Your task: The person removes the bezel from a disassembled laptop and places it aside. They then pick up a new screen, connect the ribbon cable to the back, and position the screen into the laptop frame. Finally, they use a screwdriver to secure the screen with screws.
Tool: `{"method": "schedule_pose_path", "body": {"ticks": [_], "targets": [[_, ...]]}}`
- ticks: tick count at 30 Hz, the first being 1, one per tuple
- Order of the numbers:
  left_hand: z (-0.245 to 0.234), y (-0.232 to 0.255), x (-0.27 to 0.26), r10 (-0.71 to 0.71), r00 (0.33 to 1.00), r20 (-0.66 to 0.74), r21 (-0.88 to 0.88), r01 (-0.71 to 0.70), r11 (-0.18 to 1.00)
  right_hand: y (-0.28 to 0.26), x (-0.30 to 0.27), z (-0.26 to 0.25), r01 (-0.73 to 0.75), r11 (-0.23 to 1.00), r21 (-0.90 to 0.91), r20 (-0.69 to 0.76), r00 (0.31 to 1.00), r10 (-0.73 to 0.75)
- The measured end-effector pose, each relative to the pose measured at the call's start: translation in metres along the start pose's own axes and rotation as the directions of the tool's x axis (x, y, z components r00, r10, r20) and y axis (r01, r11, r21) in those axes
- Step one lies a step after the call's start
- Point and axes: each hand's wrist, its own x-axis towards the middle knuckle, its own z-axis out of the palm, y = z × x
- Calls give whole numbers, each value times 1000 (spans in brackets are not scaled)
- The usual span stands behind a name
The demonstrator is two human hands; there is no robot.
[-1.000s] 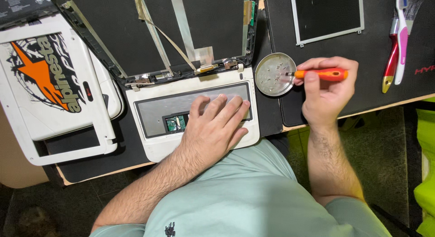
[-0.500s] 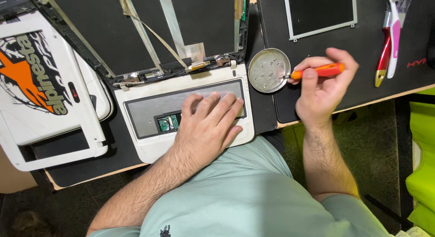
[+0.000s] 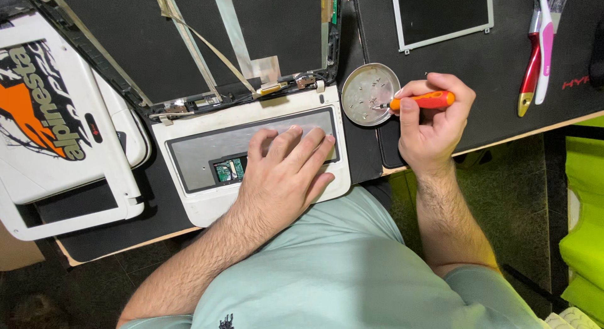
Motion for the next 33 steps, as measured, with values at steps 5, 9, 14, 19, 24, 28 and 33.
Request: {"method": "schedule_pose_path", "body": {"ticks": [5,9,14,19,24,28,33], "targets": [[-1,-1,1,6,1000,-6,-10,-6,1000,-5,1,0,1,1000,6,26,1000,-1],[0,-1,1,8,1000,-13,-14,-8,1000,-7,3,2,25,1000,-2,40,999,-25],[-5,0,5,-8,999,-52,-49,6,999,-1,-2,-1,20,998,56,2,1000,-20],[1,-6,13,-27,993,-116,-84,17,996,-53,-12,22,-179,949,259,-75,976,204],[12,-5,17,-64,980,-190,-112,44,993,-86,-28,42,-369,890,266,1,924,383],[8,-3,12,-38,979,-198,-97,19,995,-81,-28,40,-369,896,246,-3,924,381],[15,-3,7,-34,976,-213,-60,21,998,-82,-27,42,-377,910,173,21,925,379]]}}
